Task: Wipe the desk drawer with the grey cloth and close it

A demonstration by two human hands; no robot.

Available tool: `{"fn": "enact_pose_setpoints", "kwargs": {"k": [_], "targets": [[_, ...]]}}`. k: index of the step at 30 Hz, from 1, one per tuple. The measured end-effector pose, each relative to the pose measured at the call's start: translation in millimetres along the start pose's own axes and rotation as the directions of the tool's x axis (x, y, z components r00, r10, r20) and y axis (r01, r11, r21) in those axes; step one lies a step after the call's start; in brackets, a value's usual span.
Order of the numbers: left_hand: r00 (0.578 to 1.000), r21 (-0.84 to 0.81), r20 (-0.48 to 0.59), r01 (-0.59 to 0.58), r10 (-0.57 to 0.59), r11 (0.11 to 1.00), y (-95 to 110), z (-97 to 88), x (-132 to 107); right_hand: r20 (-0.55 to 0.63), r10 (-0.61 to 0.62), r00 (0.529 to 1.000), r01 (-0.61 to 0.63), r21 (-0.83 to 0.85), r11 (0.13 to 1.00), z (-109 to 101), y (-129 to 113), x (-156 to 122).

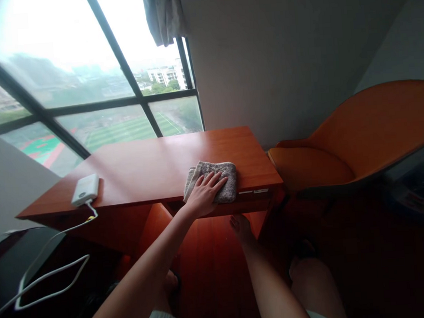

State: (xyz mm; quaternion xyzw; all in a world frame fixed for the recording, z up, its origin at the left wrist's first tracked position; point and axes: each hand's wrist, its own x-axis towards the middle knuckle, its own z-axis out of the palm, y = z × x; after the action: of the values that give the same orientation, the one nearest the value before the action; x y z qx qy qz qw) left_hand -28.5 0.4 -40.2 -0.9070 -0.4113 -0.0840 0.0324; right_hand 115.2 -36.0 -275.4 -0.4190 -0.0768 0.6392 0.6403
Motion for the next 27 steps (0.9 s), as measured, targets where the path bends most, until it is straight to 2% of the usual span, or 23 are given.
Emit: {"fn": "enact_pose_setpoints", "kwargs": {"k": [8,17,22,27], "targets": [[1.000,-0.002,-0.002,0.015,-0.015,1.000,1.6,-0.1,0.5,-0.041,0.093,0.995,-0.090,0.072,0.993,10.9,-0.9,1.8],[1.000,-0.016,-0.021,0.020,-0.020,1.000,1.9,1.6,1.0,-0.092,0.138,0.986,-0.129,0.092,0.987,3.0,2.7,-9.8],[0.999,-0.023,-0.040,0.018,-0.019,1.000,1.7,1.9,0.9,-0.121,0.157,0.980,-0.145,0.104,0.984,-7.1,7.9,-32.1],[0.999,-0.020,-0.049,0.020,-0.021,1.000,0.9,2.8,1.0,-0.137,0.184,0.973,-0.170,0.111,0.979,-22.3,10.7,-71.2]]}}
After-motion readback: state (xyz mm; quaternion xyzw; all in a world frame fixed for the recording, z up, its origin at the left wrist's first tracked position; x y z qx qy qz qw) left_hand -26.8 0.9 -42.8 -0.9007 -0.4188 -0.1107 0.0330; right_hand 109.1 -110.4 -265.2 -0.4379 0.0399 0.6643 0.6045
